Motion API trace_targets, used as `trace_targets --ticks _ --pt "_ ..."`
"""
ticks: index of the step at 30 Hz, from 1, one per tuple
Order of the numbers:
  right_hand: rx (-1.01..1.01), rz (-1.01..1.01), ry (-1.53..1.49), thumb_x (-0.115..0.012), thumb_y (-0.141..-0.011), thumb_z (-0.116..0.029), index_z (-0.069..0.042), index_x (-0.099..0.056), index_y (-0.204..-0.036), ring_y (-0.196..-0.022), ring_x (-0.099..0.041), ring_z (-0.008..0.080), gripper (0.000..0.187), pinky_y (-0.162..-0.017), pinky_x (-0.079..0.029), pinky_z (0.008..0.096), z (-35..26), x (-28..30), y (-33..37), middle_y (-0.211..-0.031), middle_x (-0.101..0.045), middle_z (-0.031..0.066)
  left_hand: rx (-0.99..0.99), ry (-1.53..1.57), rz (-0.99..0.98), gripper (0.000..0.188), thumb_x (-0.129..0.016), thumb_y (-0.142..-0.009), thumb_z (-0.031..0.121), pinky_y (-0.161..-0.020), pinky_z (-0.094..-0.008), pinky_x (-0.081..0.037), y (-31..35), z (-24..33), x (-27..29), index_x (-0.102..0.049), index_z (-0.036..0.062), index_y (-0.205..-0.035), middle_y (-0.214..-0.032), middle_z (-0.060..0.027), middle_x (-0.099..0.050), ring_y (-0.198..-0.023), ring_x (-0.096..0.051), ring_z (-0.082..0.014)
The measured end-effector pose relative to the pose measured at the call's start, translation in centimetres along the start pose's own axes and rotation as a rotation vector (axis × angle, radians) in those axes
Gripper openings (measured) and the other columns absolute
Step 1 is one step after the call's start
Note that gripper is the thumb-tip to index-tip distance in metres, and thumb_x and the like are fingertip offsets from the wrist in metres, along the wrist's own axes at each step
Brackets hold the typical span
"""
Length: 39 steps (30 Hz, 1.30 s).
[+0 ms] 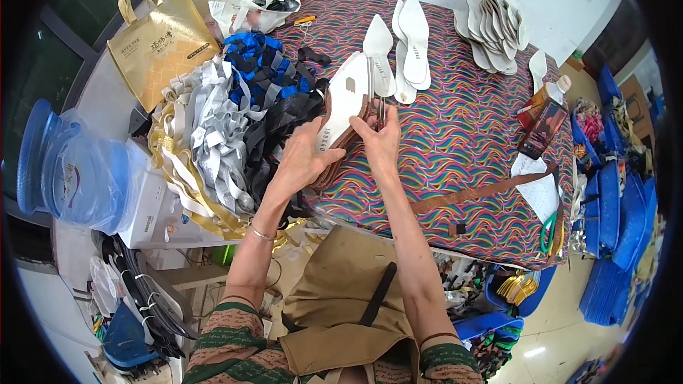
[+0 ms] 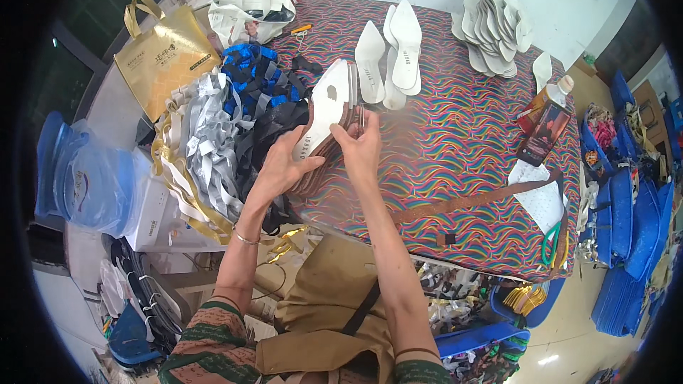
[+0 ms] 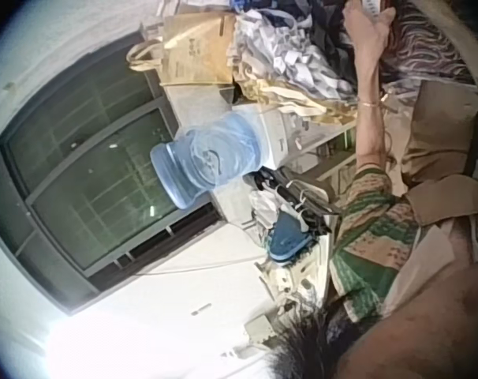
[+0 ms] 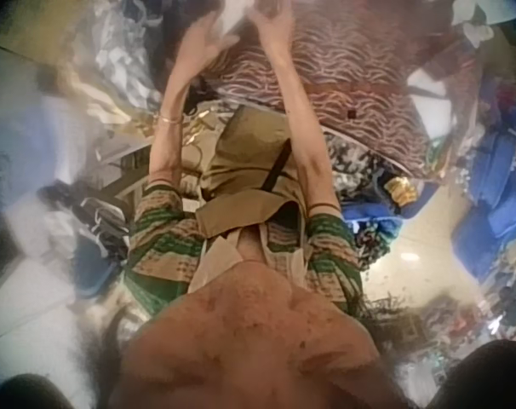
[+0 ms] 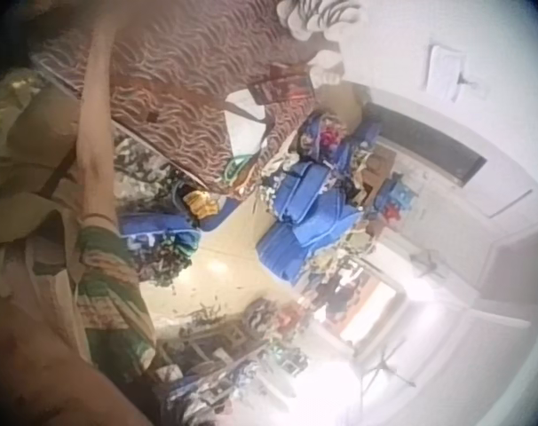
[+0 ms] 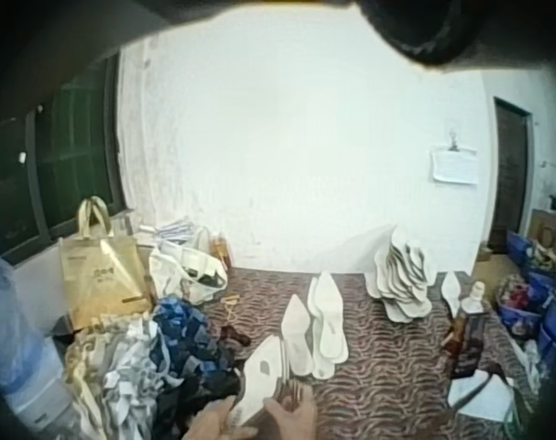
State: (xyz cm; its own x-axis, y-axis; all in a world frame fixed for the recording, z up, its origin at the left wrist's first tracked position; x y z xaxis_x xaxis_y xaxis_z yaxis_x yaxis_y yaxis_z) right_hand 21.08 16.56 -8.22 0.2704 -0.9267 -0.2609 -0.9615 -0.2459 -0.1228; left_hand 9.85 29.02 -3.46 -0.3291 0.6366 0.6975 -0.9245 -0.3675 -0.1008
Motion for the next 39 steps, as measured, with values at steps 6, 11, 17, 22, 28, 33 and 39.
trace_targets --ticks 6,11,17,22,28,33,39 --pt "-0.021 0.085 0.178 -0.073 -0.079 -0.019 0.002 -0.057 -0.105 -0.065 -0.05 0.014 0.037 -0.061 -0.042 0.0313 0.2 0.2 -0.1 -0.072 -0.054 0.0037 -0.006 -0.034 0.04 0.08 -0.081 -0.07 0.022 -0.1 -0.0405 -0.042 0.4 -0.4 -0.6 -0.045 -0.0121 -0.133 -0.128 -0.0272 -0.055 -0.118 -0.055 -0.038" --pt "-0.025 0.143 0.299 -0.071 -0.082 -0.03 0.002 -0.057 -0.099 -0.069 -0.062 0.0275 0.04 -0.068 -0.046 0.0405 0.2 1.1 -1.0 -0.074 -0.064 0.0149 -0.016 -0.092 0.041 0.082 -0.081 -0.07 0.023 -0.101 -0.0407 -0.041 0.6 0.6 -0.9 -0.044 -0.0127 -0.134 -0.129 -0.0285 -0.054 -0.121 -0.054 -0.0384" --pt "0.072 0.094 0.396 -0.073 -0.08 -0.029 0.003 -0.055 -0.105 -0.07 -0.062 0.031 0.045 -0.071 -0.047 0.0434 -0.3 0.5 -1.6 -0.077 -0.064 0.0154 -0.078 0.003 -0.016 0.105 -0.083 -0.07 0.041 -0.108 -0.04 -0.035 -1.9 1.2 0.0 -0.03 -0.0146 -0.141 -0.14 -0.0322 -0.042 -0.132 -0.043 -0.0389" --pt "0.03 0.068 0.336 -0.075 -0.079 -0.028 0.004 -0.053 -0.106 -0.07 -0.06 0.0291 0.047 -0.067 -0.046 0.0414 0.6 0.2 -1.8 -0.077 -0.061 0.0153 -0.055 -0.012 -0.041 0.121 -0.082 -0.069 0.049 -0.106 -0.0401 -0.039 -5.3 -0.6 -1.3 -0.013 -0.0159 -0.145 -0.146 -0.0331 -0.032 -0.131 -0.044 -0.0394" --pt "0.026 0.013 0.317 -0.074 -0.079 -0.025 0.003 -0.051 -0.105 -0.068 -0.058 0.0237 0.045 -0.066 -0.046 0.0383 0.5 0.4 -1.9 -0.076 -0.06 0.0124 -0.181 -0.089 -0.015 0.105 -0.073 -0.079 0.045 -0.107 -0.0417 -0.038 -4.6 -0.3 -2.1 -0.016 -0.0111 -0.146 -0.15 -0.0351 -0.024 -0.135 -0.037 -0.0432" --pt "0.004 -0.01 0.317 -0.073 -0.08 -0.023 0.003 -0.05 -0.105 -0.069 -0.058 0.023 0.043 -0.066 -0.046 0.0381 0.2 0.2 -1.7 -0.079 -0.061 0.0123 -0.193 -0.242 -0.053 0.094 -0.067 -0.083 0.043 -0.1 -0.0456 -0.044 -4.2 0.7 -2.0 -0.017 -0.0037 -0.148 -0.149 -0.0361 -0.023 -0.128 -0.045 -0.0459" --pt "0.052 0.0 0.375 -0.073 -0.081 -0.022 0.004 -0.051 -0.106 -0.07 -0.057 0.0207 0.043 -0.066 -0.046 0.0367 0.2 0.3 -2.1 -0.082 -0.061 0.0118 -0.163 -0.297 -0.047 0.083 -0.064 -0.087 0.038 -0.091 -0.0477 -0.049 -3.9 1.5 -2.0 -0.024 -0.0032 -0.146 -0.146 -0.0376 -0.027 -0.117 -0.052 -0.0484"
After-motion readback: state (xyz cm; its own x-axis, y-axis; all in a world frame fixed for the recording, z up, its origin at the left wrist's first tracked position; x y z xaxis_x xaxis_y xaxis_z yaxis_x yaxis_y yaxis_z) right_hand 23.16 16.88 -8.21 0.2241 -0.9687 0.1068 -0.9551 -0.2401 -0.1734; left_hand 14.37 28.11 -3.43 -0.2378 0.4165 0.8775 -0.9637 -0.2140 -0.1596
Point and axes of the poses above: each hand's wrist, its own y-axis away from the middle knuckle, its own x-axis out of the back of the hand, z = x × y, the point moved 8 cm from there along -y, towards the middle knuckle
